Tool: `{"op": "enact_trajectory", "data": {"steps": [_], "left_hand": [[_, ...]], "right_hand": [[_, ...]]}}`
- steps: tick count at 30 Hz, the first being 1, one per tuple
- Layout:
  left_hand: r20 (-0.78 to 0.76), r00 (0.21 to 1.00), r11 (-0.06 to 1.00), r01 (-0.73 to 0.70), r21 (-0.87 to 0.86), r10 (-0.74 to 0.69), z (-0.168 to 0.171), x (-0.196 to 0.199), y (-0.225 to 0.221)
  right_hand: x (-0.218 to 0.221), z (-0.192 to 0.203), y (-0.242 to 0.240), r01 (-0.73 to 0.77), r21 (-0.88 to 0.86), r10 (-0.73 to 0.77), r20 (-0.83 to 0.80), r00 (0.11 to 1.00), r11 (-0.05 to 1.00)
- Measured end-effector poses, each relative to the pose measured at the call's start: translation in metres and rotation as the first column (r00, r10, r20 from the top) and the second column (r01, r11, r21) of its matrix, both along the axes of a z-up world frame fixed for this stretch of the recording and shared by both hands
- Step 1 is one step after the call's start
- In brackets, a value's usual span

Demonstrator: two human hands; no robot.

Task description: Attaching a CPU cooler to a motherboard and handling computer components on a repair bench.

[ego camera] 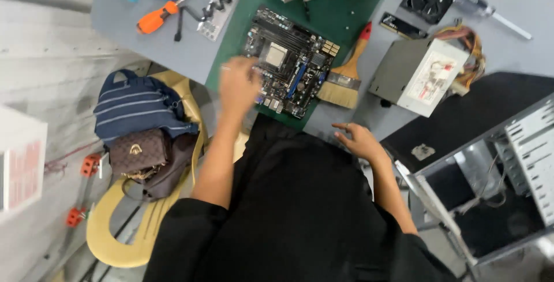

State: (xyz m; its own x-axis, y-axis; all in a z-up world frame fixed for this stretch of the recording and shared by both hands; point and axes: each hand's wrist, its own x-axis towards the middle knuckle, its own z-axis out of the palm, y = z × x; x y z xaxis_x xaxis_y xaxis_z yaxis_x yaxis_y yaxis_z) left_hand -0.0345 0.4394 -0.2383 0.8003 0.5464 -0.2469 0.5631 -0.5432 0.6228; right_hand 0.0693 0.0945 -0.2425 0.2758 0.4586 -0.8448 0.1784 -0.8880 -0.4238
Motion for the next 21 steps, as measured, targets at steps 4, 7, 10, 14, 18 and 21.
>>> {"op": "enact_trajectory", "data": {"steps": [4,7,10,14,18,21], "left_hand": [[-0.091,0.995,0.923,0.071,0.378,-0.039,-0.114,-0.031,0.047],[-0.009,1.000,0.953,-0.013,0.302,0.017,-0.114,-0.010,0.072],[-0.219,0.975,0.988,0.067,0.138,-0.036,-0.102,-0.012,0.056],[-0.182,0.983,0.963,0.040,0.267,0.009,-0.105,-0.007,0.039],[-0.110,0.994,0.972,0.037,0.230,-0.012,-0.115,-0.003,0.034],[-0.189,0.982,0.992,0.033,0.120,-0.010,-0.106,0.004,0.037]], "right_hand": [[-0.017,-0.045,-0.023,0.066,0.284,-0.083,0.049,0.995,0.957],[0.002,-0.053,0.019,0.266,0.267,-0.324,0.205,0.923,0.926],[0.007,-0.057,0.039,0.226,0.328,-0.365,0.469,0.804,0.917],[0.022,-0.073,0.060,0.353,0.304,-0.465,0.605,0.646,0.885],[0.027,-0.104,0.058,0.410,0.253,-0.455,0.715,0.531,0.876],[0.028,-0.107,0.062,0.490,0.280,-0.534,0.667,0.520,0.826]]}}
